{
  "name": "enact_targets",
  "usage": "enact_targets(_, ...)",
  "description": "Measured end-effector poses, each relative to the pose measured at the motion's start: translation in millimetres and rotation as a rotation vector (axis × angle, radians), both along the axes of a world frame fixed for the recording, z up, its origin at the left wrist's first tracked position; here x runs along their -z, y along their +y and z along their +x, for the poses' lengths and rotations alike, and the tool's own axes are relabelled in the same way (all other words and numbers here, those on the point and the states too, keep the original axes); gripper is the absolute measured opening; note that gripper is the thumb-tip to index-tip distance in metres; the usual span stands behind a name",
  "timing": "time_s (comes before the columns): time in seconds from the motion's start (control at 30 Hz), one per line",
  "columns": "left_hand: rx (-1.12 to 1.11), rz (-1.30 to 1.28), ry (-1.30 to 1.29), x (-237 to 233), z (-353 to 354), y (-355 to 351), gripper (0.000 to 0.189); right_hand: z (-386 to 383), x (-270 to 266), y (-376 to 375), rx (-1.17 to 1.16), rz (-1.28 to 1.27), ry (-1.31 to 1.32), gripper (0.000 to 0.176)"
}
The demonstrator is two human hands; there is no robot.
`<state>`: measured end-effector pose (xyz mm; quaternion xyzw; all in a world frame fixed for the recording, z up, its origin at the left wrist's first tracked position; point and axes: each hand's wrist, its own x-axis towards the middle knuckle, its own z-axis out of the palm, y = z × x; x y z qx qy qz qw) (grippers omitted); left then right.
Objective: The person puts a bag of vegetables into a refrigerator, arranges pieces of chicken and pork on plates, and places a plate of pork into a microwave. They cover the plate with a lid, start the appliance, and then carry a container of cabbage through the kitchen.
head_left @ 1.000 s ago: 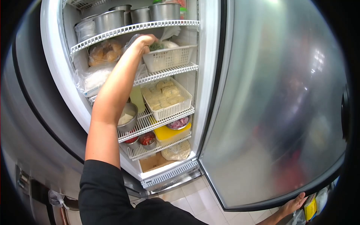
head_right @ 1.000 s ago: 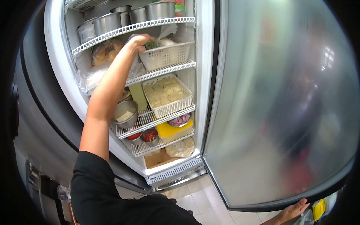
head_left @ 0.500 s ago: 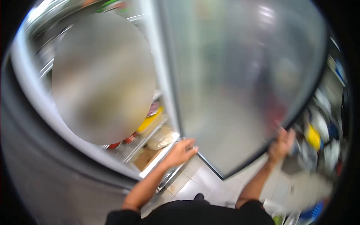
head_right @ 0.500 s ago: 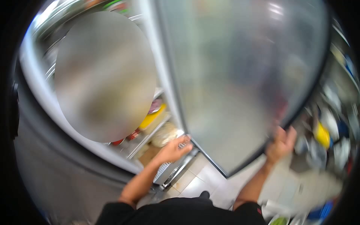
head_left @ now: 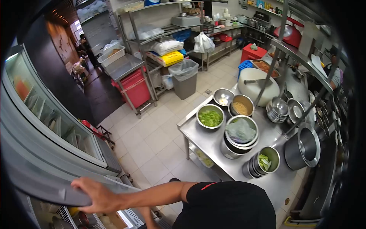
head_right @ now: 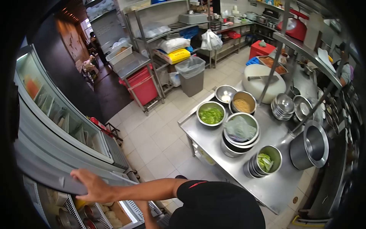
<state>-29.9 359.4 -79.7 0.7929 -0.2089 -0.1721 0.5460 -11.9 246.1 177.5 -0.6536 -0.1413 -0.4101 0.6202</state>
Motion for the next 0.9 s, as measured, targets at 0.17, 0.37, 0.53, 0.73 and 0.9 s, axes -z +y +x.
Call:
enact_targets(0.17,-0.234,0.249,-0.014,16,-4,74,0.068,-1,-4,77,0.213,-0.027,-0.228,0.056)
enact_targets(0.37,-0.257,0.406,0.044,46,13,67,0.068,1,15,109,-0.149,-0.119,-0.168,0.058)
enact_targets(0.53,-0.142,0.436,0.067,66,50,30,0.068,17,39,71,-0.387,-0.026,-0.065,0.054)
enact_targets(0.73,0.004,0.467,0.084,87,136,-55,0.068,99,63,-9,-0.348,0.181,0.174,0.03)
enact_targets(0.9,0.086,0.511,0.09,96,220,-147,0.068,165,66,-95,-0.105,0.13,0.215,0.023)
